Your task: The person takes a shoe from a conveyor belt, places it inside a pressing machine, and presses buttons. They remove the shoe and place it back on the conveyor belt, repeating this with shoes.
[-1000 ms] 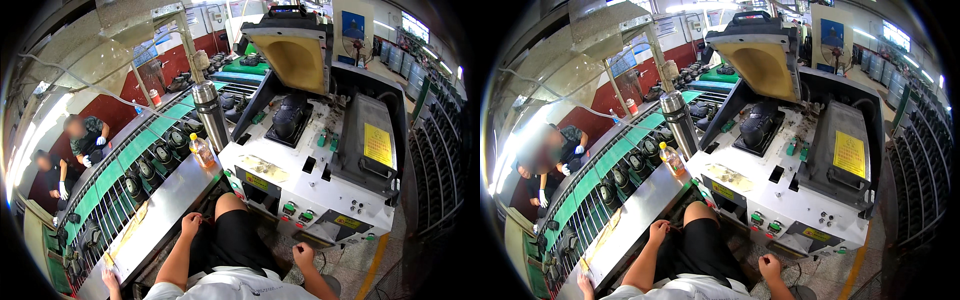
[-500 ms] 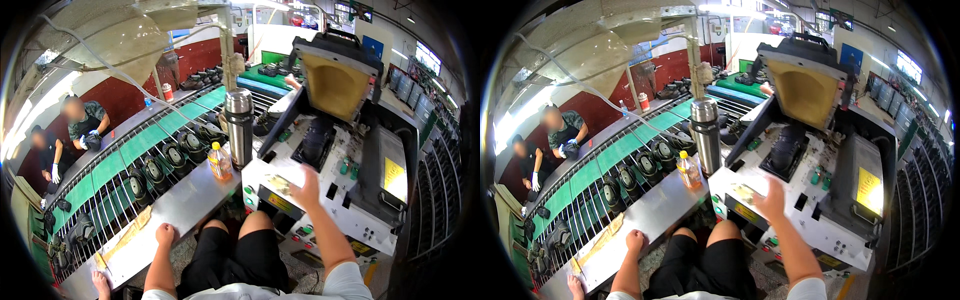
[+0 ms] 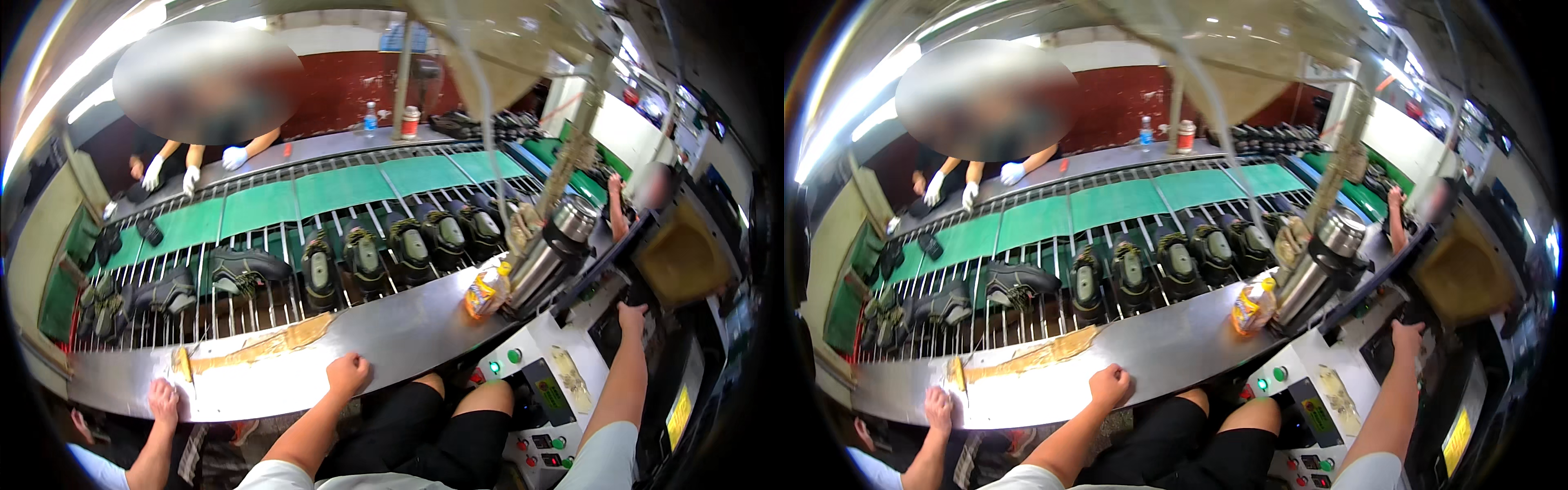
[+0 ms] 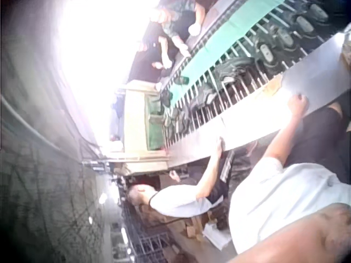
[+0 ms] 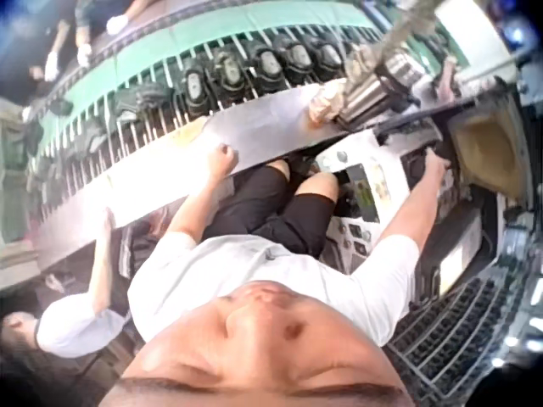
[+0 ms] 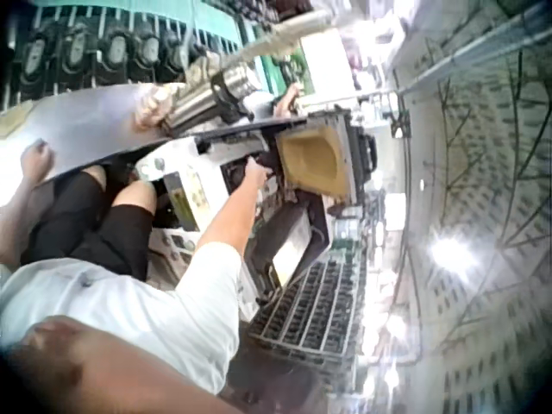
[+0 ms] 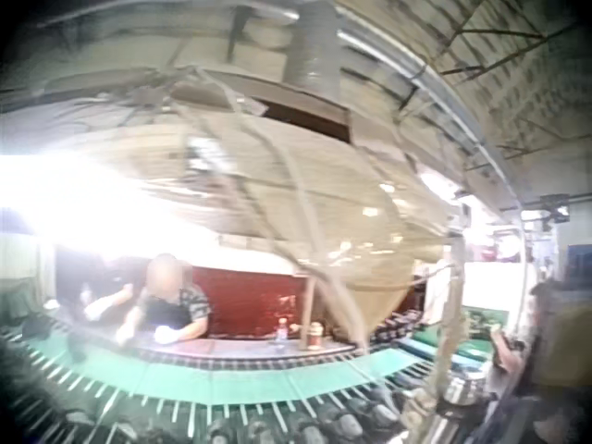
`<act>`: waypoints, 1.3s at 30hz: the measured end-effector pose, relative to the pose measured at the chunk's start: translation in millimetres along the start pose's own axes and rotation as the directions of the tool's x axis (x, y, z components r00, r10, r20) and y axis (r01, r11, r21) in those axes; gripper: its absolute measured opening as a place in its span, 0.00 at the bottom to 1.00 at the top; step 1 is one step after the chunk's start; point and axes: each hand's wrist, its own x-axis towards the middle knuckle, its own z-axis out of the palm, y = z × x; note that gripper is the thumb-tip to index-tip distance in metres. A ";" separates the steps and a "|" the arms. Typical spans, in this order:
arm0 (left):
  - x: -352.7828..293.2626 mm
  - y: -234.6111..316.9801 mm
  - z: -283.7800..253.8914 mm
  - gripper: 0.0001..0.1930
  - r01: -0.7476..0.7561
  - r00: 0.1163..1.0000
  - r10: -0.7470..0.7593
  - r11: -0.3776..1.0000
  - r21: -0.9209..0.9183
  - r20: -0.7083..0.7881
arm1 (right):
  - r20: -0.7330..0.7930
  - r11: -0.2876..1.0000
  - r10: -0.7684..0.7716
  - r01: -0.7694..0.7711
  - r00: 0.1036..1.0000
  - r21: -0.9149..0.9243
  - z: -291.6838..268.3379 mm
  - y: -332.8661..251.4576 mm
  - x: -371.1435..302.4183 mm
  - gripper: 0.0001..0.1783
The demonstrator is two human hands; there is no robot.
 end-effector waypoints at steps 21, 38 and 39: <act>-28.0 72.9 -102.9 0.37 0.579 0.583 0.553 0.231 -0.782 0.596 | 0.296 0.068 -0.756 -0.379 0.584 0.923 8.5 43.5 -319.9 0.34; -11.9 -34.7 -165.1 0.29 0.083 0.995 -0.093 0.950 -0.301 -0.021 | 0.396 0.354 -0.918 0.449 -0.001 0.821 84.2 38.4 -504.9 0.18; -6.5 -42.2 -157.8 0.26 0.057 0.994 -0.080 0.957 -0.286 -0.071 | 0.313 0.294 -0.947 0.591 0.073 0.751 83.6 55.3 -479.7 0.17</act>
